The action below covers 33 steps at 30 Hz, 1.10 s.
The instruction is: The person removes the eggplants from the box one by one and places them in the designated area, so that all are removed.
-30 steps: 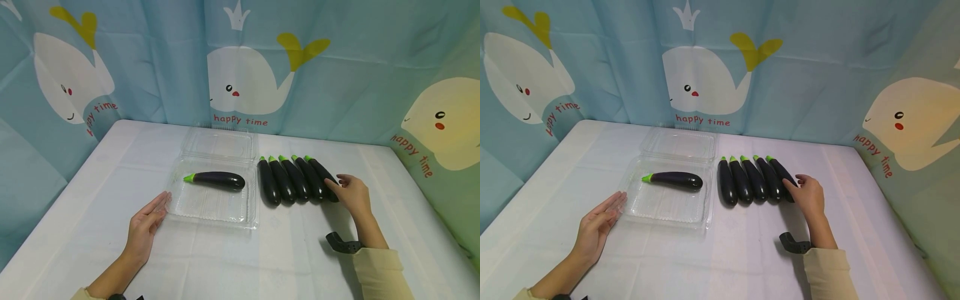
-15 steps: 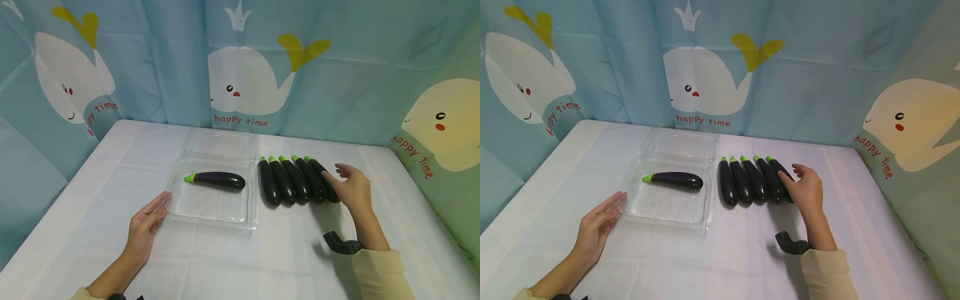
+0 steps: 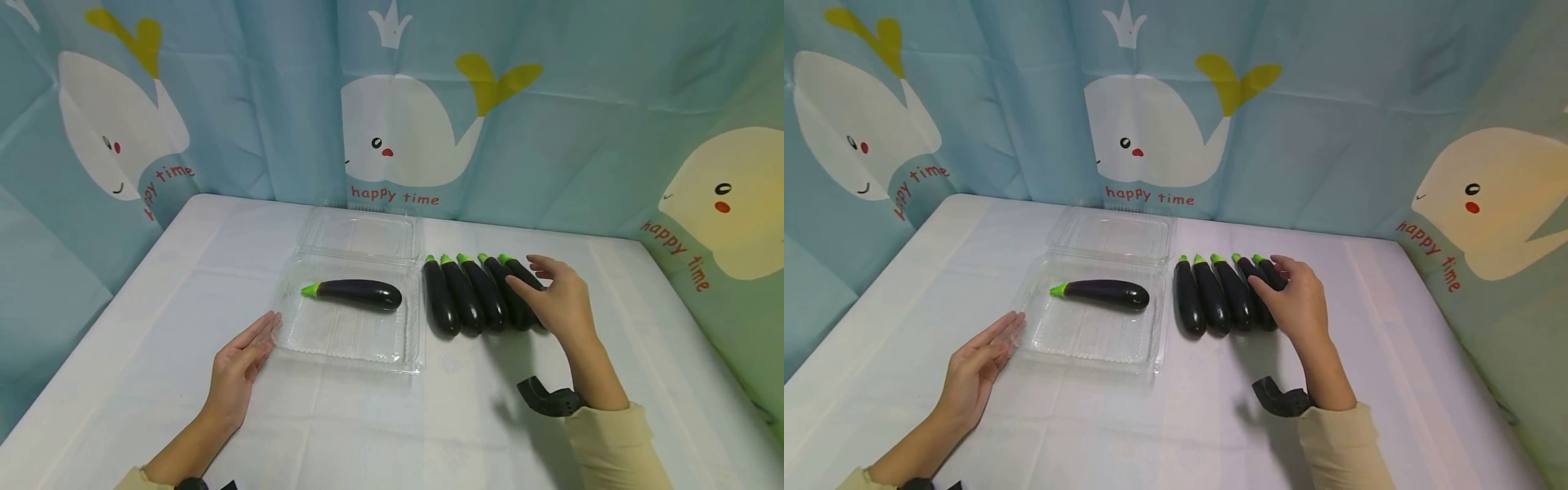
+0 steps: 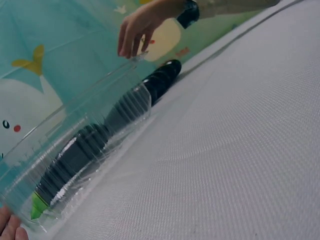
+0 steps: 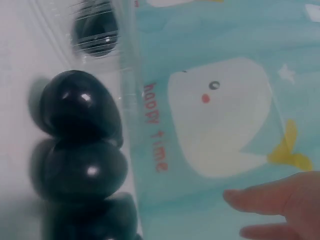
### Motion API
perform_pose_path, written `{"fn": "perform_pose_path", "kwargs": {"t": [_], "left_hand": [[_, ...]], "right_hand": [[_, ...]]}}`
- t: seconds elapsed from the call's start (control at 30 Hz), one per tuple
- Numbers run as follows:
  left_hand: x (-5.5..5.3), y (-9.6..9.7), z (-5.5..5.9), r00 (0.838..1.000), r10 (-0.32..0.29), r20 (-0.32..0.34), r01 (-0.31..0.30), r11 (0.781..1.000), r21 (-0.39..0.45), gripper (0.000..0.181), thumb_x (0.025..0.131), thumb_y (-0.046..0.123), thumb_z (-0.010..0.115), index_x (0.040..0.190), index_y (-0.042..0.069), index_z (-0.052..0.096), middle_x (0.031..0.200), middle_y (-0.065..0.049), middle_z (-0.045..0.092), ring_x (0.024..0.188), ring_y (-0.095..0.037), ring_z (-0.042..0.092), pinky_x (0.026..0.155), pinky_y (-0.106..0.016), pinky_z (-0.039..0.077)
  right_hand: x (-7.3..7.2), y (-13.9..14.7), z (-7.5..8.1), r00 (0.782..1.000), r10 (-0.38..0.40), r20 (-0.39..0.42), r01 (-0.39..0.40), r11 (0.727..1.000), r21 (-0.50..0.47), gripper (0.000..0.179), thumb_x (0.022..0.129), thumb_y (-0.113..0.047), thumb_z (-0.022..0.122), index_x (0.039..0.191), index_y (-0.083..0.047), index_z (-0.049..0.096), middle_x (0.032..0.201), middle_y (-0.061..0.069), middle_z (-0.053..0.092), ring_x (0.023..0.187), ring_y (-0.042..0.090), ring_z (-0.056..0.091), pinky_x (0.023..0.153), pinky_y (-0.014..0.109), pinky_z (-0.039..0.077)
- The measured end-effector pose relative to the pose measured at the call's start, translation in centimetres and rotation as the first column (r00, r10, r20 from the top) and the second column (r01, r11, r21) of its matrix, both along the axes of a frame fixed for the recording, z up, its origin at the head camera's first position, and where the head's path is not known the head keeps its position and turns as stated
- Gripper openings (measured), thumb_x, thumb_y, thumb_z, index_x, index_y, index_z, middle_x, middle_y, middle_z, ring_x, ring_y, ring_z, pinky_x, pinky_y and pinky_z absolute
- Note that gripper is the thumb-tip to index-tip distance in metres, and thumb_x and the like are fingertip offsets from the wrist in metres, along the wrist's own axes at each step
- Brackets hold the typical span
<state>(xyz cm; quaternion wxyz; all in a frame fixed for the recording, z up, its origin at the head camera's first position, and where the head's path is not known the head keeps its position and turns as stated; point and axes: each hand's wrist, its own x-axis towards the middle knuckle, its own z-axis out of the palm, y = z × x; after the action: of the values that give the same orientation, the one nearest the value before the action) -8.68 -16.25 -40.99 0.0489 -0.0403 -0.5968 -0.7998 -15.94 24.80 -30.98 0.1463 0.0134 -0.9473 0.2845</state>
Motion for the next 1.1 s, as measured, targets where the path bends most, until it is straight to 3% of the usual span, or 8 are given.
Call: {"fn": "perform_pose_path", "kwargs": {"t": [0.37,0.63,1.1], "left_hand": [[-0.1,0.1,-0.1,1.0,0.01,0.005,-0.01,1.0,-0.01,0.043,0.093,-0.003,0.041,0.133,-0.015,0.034,0.134,-0.009,0.047,0.122,-0.01,0.043,0.096,-0.019,0.036],[-0.1,-0.1,-0.1,1.0,0.014,0.004,-0.014,1.0,-0.011,0.043,0.093,-0.004,0.041,0.133,-0.015,0.034,0.134,-0.01,0.046,0.122,-0.009,0.044,0.096,-0.019,0.036],[-0.1,0.1,0.0,1.0,0.016,0.019,-0.016,1.0,-0.011,0.043,0.094,-0.001,0.043,0.133,-0.015,0.034,0.133,-0.005,0.048,0.121,-0.007,0.045,0.095,-0.018,0.037]], "right_hand": [[-0.5,-2.6,0.2,0.995,0.1,-0.001,-0.1,0.995,-0.019,0.052,0.084,-0.024,0.067,0.124,0.006,0.052,0.112,0.026,0.055,0.104,0.039,0.052,0.084,0.053,0.043],[-0.7,-5.5,-0.3,0.984,0.178,-0.017,-0.178,0.984,-0.019,0.049,0.082,-0.02,0.07,0.122,0.004,0.054,0.113,0.023,0.056,0.105,0.035,0.053,0.084,0.049,0.045],[-0.7,-10.7,-1.5,0.956,0.293,-0.018,-0.291,0.954,0.073,0.051,0.077,-0.021,0.075,0.12,0.0,0.058,0.112,0.017,0.058,0.106,0.03,0.053,0.09,0.044,0.043]]}}
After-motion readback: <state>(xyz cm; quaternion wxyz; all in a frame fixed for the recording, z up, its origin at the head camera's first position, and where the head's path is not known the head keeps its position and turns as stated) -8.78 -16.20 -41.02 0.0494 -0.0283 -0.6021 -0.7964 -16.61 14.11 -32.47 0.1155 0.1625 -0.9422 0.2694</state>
